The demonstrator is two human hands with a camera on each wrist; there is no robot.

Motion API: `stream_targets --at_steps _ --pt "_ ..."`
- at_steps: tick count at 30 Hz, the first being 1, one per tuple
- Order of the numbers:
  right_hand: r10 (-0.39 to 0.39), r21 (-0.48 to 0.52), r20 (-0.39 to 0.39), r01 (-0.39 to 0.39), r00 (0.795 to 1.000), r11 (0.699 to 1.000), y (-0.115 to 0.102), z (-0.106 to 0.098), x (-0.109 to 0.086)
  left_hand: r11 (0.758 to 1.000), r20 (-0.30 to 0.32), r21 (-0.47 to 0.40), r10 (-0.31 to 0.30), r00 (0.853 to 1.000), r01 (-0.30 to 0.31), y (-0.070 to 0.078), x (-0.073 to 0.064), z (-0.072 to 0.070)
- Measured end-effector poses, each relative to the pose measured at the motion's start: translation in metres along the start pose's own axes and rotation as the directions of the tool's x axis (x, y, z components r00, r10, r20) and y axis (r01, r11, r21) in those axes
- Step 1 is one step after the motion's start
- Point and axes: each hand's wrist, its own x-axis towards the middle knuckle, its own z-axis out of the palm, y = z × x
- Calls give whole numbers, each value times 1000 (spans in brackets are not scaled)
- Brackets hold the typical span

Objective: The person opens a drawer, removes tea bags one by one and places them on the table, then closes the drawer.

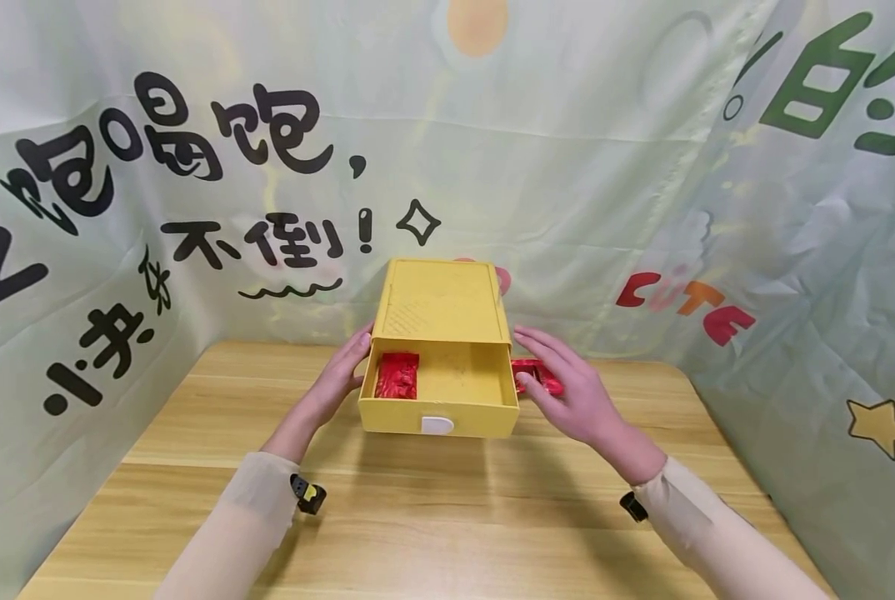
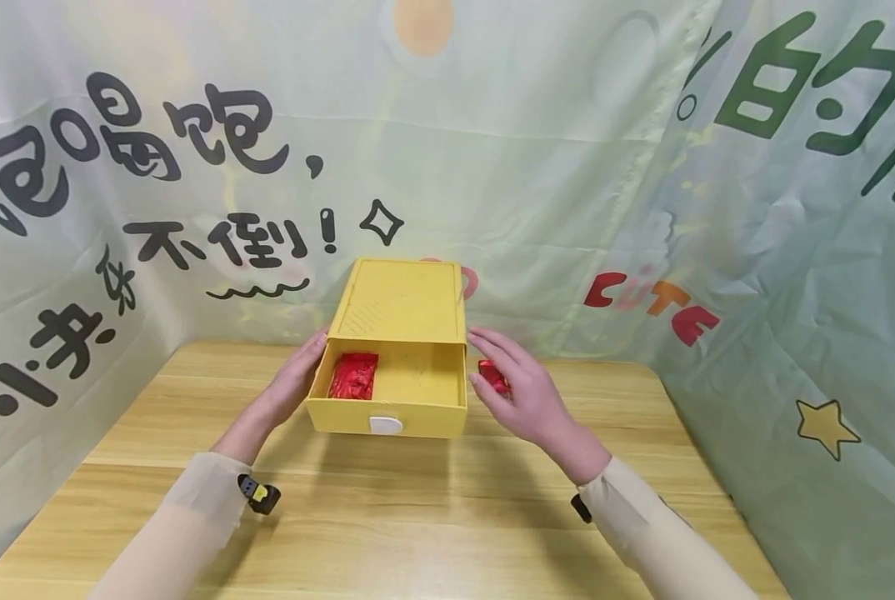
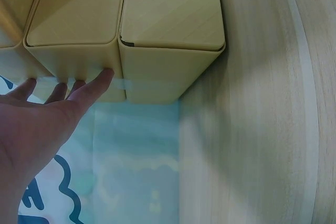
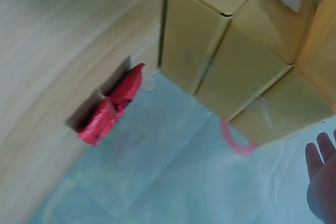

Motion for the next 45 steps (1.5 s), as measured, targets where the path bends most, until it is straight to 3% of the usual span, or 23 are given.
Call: stream_targets --at_steps 10,17,22,29,38,45 --pt "-105 5 72 104 992 995 -19 -2 25 1000 0 -4 -1 1000 1 -2 0 -1" --pt "-148 -1 233 153 961 988 -29 -5 45 1000 -4 -4 -4 1000 4 -2 0 -2" --pt "-163 -3 362 176 918 984 -36 -7 60 1000 0 -3 -1 1000 1 -1 0 -2" --pt "-162 -21 527 204 834 979 -50 -6 84 1000 2 -3 2 1000 -2 -2 2 -2" --pt "-197 -10 651 269 733 963 -64 5 111 1000 -1 -2 -1 1000 1 -3 3 -3" --pt "-206 -4 702 293 682 956 -71 15 125 1000 10 -5 -2 1000 2 -3 3 -4"
